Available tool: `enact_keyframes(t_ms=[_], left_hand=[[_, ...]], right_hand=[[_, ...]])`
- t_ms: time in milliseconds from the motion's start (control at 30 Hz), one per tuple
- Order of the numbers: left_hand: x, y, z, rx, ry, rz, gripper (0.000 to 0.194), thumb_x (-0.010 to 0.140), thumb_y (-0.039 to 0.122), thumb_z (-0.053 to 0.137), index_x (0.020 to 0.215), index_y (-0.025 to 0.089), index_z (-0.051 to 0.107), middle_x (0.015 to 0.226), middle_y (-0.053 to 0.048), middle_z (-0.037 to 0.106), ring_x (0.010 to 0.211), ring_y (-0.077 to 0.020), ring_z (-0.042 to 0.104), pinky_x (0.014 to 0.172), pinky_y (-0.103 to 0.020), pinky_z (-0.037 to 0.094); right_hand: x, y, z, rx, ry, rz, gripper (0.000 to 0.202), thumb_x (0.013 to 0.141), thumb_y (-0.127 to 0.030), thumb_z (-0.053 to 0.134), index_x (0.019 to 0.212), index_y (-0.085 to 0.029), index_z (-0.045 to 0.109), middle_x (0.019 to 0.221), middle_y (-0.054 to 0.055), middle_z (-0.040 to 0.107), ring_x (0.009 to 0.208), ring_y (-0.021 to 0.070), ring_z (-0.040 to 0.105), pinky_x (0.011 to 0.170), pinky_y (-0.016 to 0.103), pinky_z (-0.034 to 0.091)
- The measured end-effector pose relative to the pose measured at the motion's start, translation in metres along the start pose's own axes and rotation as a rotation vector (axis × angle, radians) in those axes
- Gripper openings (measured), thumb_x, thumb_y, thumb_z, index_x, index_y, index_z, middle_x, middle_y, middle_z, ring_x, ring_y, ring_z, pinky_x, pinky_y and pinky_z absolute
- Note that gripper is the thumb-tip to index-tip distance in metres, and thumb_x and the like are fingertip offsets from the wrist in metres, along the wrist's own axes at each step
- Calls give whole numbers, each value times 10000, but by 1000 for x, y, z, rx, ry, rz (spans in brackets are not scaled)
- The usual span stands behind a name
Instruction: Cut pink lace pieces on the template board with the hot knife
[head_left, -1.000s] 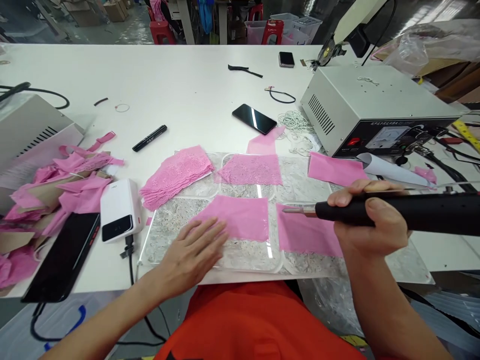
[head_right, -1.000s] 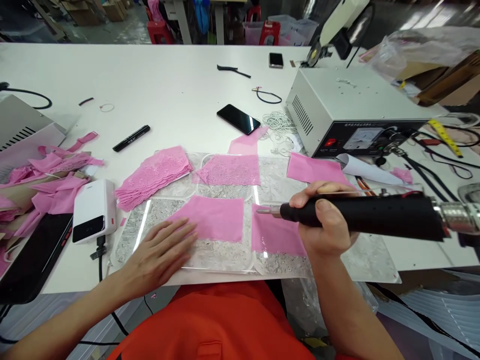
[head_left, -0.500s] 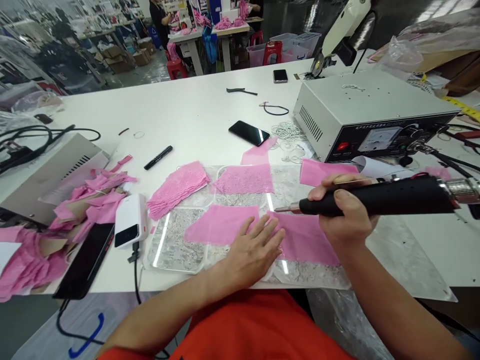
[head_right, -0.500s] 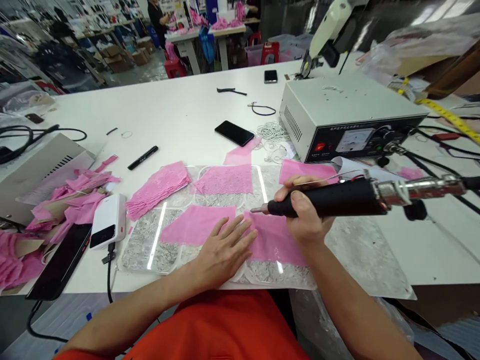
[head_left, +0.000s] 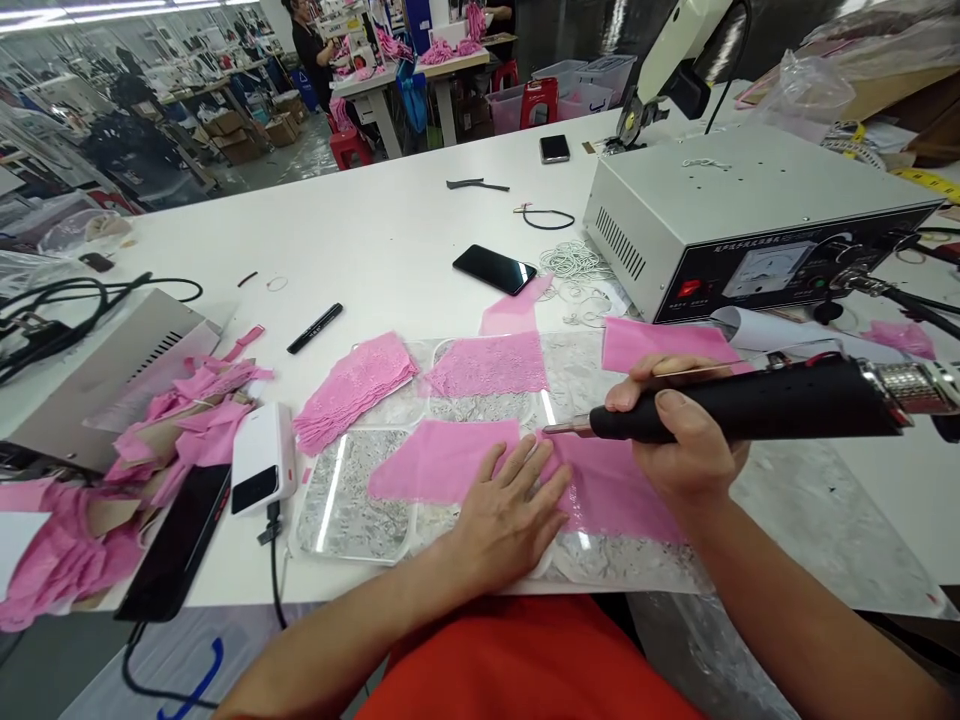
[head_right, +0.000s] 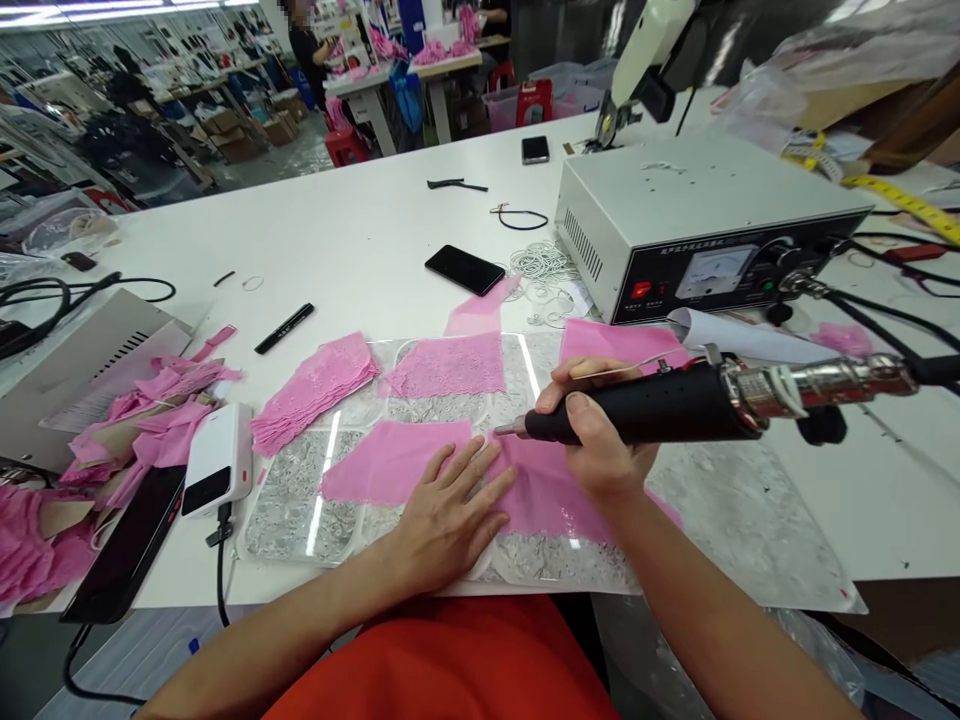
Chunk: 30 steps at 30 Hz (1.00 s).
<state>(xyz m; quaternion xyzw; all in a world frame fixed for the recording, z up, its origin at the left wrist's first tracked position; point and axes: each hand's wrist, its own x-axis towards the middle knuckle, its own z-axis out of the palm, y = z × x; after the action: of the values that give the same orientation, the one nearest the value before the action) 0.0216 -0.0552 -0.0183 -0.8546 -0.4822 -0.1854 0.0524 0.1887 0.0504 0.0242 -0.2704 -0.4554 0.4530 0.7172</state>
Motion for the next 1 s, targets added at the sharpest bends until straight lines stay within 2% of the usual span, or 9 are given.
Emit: enact_keyframes(t_ms=[367, 533, 800, 933, 1000], left_hand=[[0, 1, 1, 8, 18, -3, 413, 1043, 396, 511, 1391, 194, 603, 1432, -134, 625, 1382, -300, 537, 1111, -481, 442], [1, 1, 1, -3, 30, -5, 416, 1040, 404, 517, 1386, 190, 602, 1419, -137, 631, 1371, -305, 545, 1094, -483, 449], [2, 1, -2, -17, -12, -18, 406, 1037, 389, 530, 1389, 198, 597, 1425, -144, 628, 1385, -302, 539, 1101, -486, 462], [1, -1, 0, -19, -6, -13, 406, 1031, 379, 550, 1394, 201, 594, 1447, -146, 612, 1385, -305, 543, 1109, -498, 462], [0, -2, 1, -20, -3, -3, 403, 1030, 370, 555, 1394, 200, 595, 1462, -144, 602, 1388, -312, 542, 1112, -505, 460]], right_hand=[[-2, 4, -3, -27, -33, 4, 147, 755, -313, 695, 877, -242, 654, 850, -7, 637, 579, 125, 616, 595, 334, 568], [-1, 4, -1, -26, -29, 16, 150, 741, -299, 697, 868, -238, 646, 842, -12, 639, 570, 122, 613, 586, 332, 566], [0, 0, 3, -39, -76, -12, 102, 757, -253, 693, 824, -241, 617, 782, -39, 648, 561, 120, 622, 570, 317, 567], [1, -1, 9, -27, -65, -14, 109, 748, -240, 704, 809, -231, 614, 775, -28, 654, 545, 124, 626, 542, 316, 561], [4, -5, 9, -18, -19, -19, 117, 720, -249, 703, 805, -228, 625, 773, -25, 652, 527, 126, 619, 513, 311, 540]])
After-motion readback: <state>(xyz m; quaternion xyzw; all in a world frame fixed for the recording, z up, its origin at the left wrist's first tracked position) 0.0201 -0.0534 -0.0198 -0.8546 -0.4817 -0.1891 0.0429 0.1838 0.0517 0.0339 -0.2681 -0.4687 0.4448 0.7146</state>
